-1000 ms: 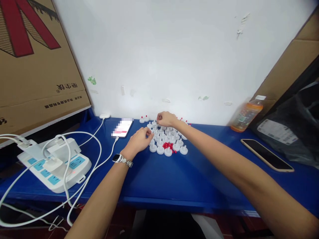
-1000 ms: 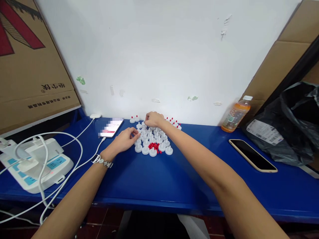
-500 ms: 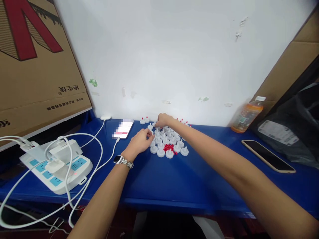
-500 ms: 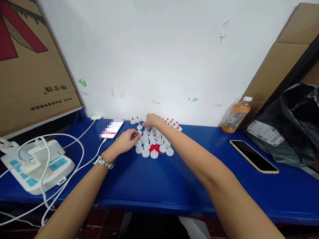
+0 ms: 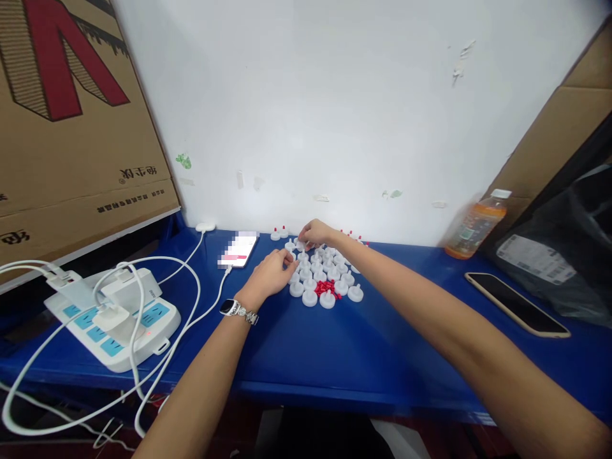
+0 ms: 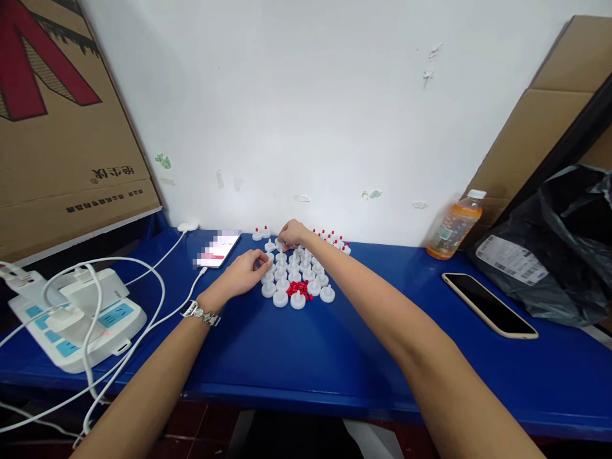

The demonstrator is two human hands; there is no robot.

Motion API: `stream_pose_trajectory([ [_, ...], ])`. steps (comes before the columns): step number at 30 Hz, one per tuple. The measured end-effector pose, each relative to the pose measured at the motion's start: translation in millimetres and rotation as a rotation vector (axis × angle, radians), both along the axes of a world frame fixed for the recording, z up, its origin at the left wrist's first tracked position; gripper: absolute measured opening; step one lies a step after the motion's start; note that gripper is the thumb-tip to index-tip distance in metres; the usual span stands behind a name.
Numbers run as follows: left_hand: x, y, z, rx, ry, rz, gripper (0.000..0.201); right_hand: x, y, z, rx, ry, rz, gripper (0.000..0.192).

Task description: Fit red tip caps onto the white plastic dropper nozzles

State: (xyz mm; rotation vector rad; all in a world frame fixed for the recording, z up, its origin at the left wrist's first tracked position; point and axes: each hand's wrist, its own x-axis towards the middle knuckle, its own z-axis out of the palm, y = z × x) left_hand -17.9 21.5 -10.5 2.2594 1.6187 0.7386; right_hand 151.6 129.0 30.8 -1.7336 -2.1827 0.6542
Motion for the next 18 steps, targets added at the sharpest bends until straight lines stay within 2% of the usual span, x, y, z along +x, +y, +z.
stream_pose_trajectory([
  [6,-0.2,1.1,0.1,-0.001,0.005,-0.004,0.030,-0.9,-1.3,-3.3,0.061,-0.003,-0.053,0.021],
  [10,-0.1,1.1,0.0,-0.002,0.008,-0.008,0.031,0.9,-6.9,-1.0,0.074,0.004,-0.041,0.020],
  [13,0.2,0.8,0.4,-0.002,0.015,-0.008,0.031,3.0,-7.9,1.6,0.030,0.018,-0.011,0.022],
  [18,0.3,1.0,0.4,-0.005,0.018,0.003,0.032,2.3,-5.2,3.5,-0.064,0.009,-0.031,0.008],
])
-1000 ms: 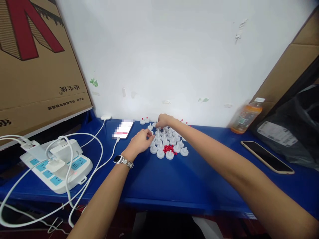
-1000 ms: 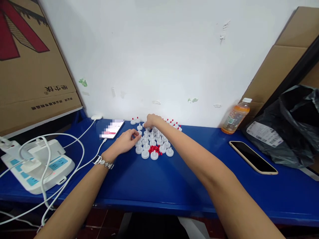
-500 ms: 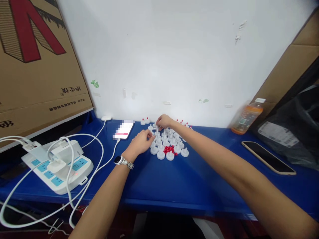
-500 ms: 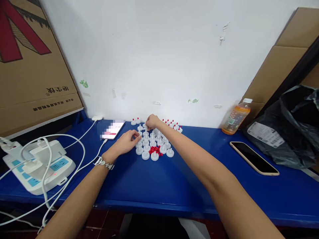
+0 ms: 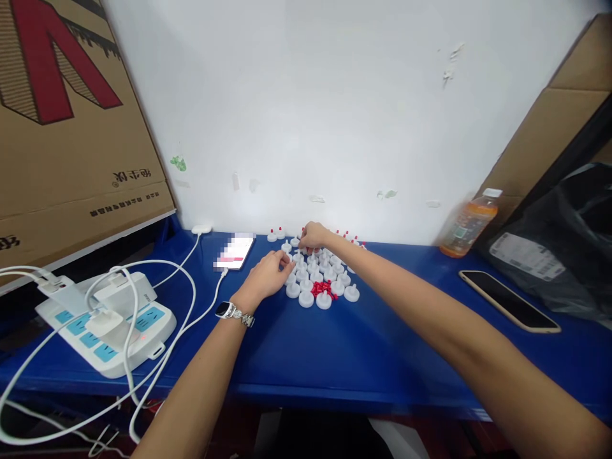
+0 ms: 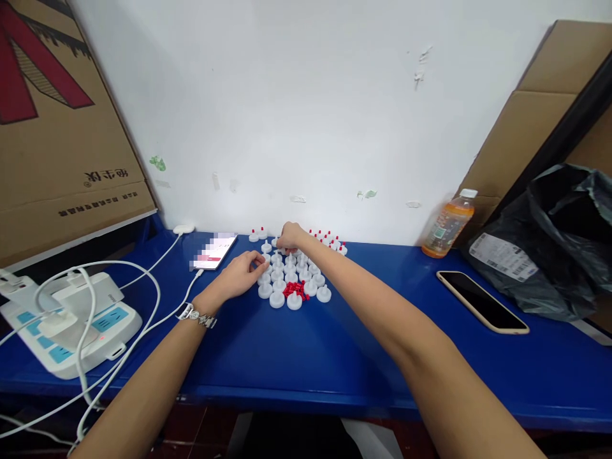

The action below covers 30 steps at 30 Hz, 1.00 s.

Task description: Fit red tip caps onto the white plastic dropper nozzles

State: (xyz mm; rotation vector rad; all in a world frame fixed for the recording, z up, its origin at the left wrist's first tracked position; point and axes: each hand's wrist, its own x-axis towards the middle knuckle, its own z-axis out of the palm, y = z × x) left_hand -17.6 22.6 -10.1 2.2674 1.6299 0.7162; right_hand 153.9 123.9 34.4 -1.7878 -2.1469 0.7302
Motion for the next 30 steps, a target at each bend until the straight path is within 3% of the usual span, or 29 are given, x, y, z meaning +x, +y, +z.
stream_pose_trajectory([
  [10,-1,3,-1.7,0.016,-0.010,-0.022,0.030,-3,-5,-1.6,-0.063,0.077,-0.051,0.022],
  [13,-1,1,-0.7,0.018,-0.018,-0.027,0.031,-3,-4,-1.8,0.001,0.043,-0.060,0.025],
  [19,2,-4,0.6,0.018,-0.027,-0.035,0.033,-14,11,1.3,0.270,-0.035,-0.045,0.025],
  [25,-1,0,-0.5,0.027,-0.035,-0.003,0.032,-50,38,-6.8,0.323,-0.114,-0.006,0.039],
  [30,-8,5,0.3,0.037,-0.023,0.051,0.028,-64,53,-14.6,0.325,-0.104,-0.037,0.027],
])
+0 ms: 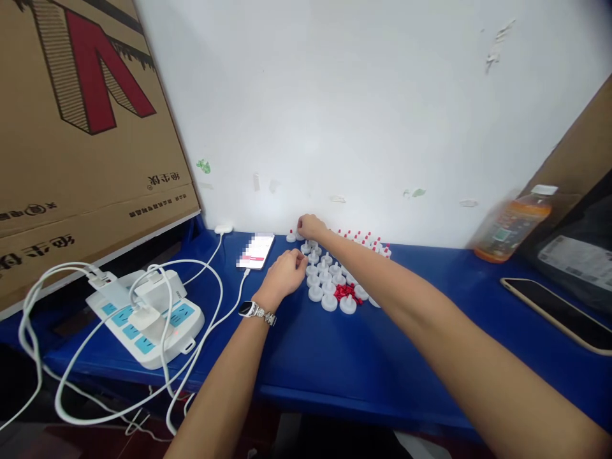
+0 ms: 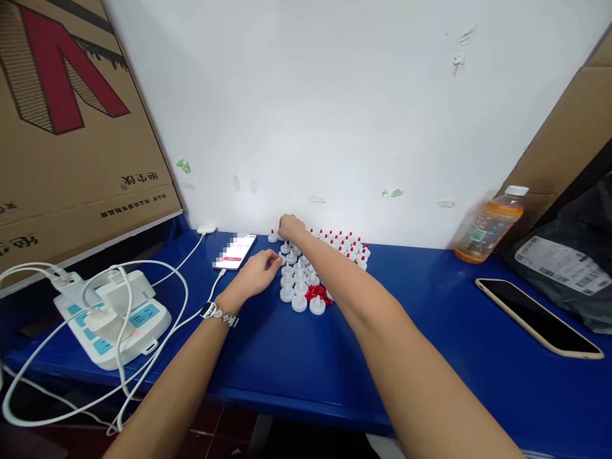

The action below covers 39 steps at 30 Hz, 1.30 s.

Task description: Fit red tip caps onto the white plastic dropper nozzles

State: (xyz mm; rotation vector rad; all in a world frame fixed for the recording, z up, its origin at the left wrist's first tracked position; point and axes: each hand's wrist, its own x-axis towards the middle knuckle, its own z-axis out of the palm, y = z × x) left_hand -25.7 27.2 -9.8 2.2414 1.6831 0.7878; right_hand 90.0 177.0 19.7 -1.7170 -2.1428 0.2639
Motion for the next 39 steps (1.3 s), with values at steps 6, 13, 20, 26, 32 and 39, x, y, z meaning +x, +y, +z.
stream_pose_trajectory([
  [6,-3,-2,3.3,0.091,-0.072,0.047,0.024,23,-20,11.0,0.073,0.091,-0.005,0.020],
  [13,15,-19,14.4,0.256,-0.182,-0.124,0.052,71,-108,14.9,0.068,0.614,0.219,0.015],
  [20,40,-32,21.3,0.165,-0.202,-0.399,0.032,108,-186,1.3,0.164,0.522,0.217,0.026],
  [26,49,-39,23.2,0.287,-0.110,-0.464,0.031,117,-192,-4.5,0.176,0.536,0.229,0.035],
  [32,53,-47,31.1,0.391,0.044,-0.427,0.027,105,-184,-7.2,0.079,0.727,0.068,0.041],
  [39,55,-44,23.0,0.307,-0.055,-0.439,0.030,103,-195,-2.7,0.153,0.702,0.220,0.045],
])
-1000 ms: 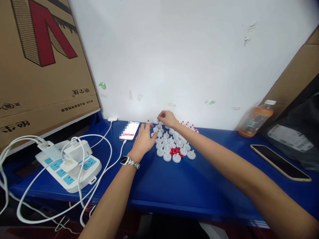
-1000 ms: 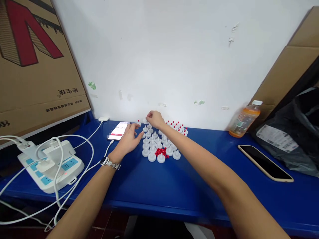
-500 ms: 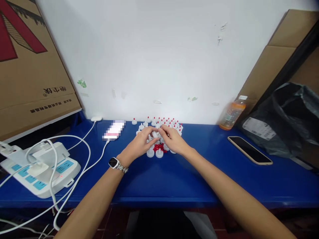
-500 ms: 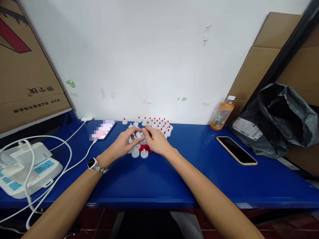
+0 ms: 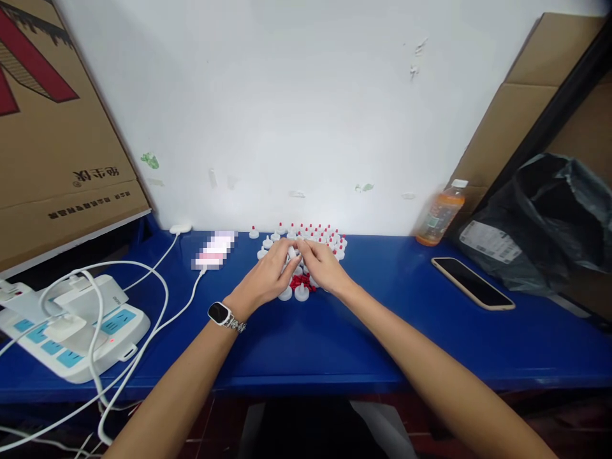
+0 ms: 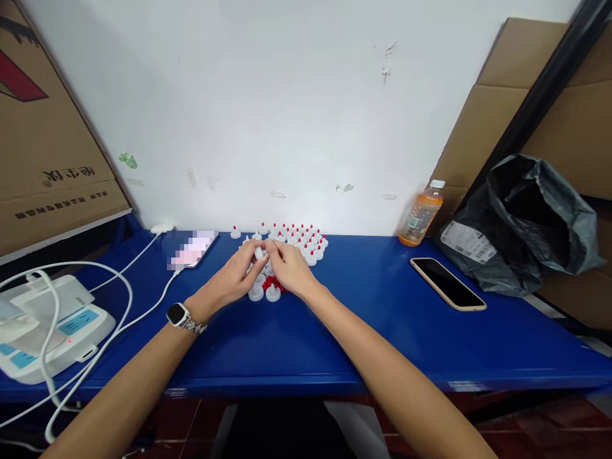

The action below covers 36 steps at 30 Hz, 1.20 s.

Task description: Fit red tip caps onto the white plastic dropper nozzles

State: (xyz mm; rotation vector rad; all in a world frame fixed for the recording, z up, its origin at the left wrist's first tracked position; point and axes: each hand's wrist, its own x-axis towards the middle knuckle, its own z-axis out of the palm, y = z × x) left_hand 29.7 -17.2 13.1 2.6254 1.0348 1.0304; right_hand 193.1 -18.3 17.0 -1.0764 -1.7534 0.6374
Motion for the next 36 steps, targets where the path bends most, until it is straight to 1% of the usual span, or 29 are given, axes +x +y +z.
stream_pose_trajectory([
  [2,1,0,0.6,0.072,0.039,0.008,0.031,-4,-2,0.7,-0.072,0.123,0.028,0.041],
  [6,-5,0,6.2,0.263,0.113,0.026,0.030,-5,-3,7.7,-0.472,0.474,0.130,0.037],
  [7,-8,1,7.7,0.277,0.082,0.050,0.029,0,-2,9.7,-0.523,0.529,0.131,0.037],
  [8,-11,3,8.9,0.265,0.022,0.088,0.029,6,-1,11.3,-0.527,0.555,0.110,0.037],
  [9,-15,4,9.7,0.224,-0.065,0.142,0.030,13,1,12.2,-0.480,0.548,0.065,0.038],
  [10,-18,6,10.0,0.155,-0.173,0.198,0.031,21,3,12.3,-0.394,0.492,0.010,0.040],
  [11,-20,8,9.6,0.062,-0.238,0.226,0.032,28,5,11.6,-0.308,0.366,-0.030,0.041],
  [13,-21,11,7.3,-0.095,-0.223,0.166,0.033,37,6,9.0,-0.184,0.000,-0.076,0.039],
  [15,-18,13,3.5,-0.197,-0.155,0.072,0.035,38,4,6.4,-0.145,-0.342,-0.091,0.030],
  [16,-16,14,1.5,-0.222,-0.127,0.035,0.036,36,2,5.6,-0.145,-0.449,-0.098,0.024],
  [17,-16,14,-0.3,-0.238,-0.106,0.010,0.038,34,1,5.3,-0.147,-0.503,-0.106,0.020],
  [19,-16,15,-2.8,-0.253,-0.083,-0.005,0.041,30,-1,5.5,-0.141,-0.486,-0.116,0.017],
  [21,-19,16,-3.6,-0.260,-0.070,0.009,0.042,31,-3,5.7,-0.119,-0.387,-0.078,0.020],
  [24,-23,17,-3.2,-0.248,-0.076,0.048,0.040,34,-5,4.6,-0.107,-0.308,0.109,0.022],
  [25,-23,18,-3.1,-0.238,-0.084,0.054,0.039,34,-6,4.1,-0.113,-0.316,0.167,0.022],
  [27,-24,18,-3.5,-0.223,-0.096,0.052,0.038,35,-8,3.4,-0.139,-0.353,0.231,0.018],
  [29,-24,19,-4.5,-0.216,-0.101,0.044,0.038,34,-11,3.7,-0.166,-0.384,0.249,0.012],
  [31,-24,19,-5.4,-0.217,-0.101,0.047,0.038,34,-12,5.0,-0.177,-0.405,0.245,0.012],
  [36,-23,18,-5.0,-0.217,-0.101,0.056,0.038,34,-14,8.8,-0.112,-0.530,0.154,0.012],
])
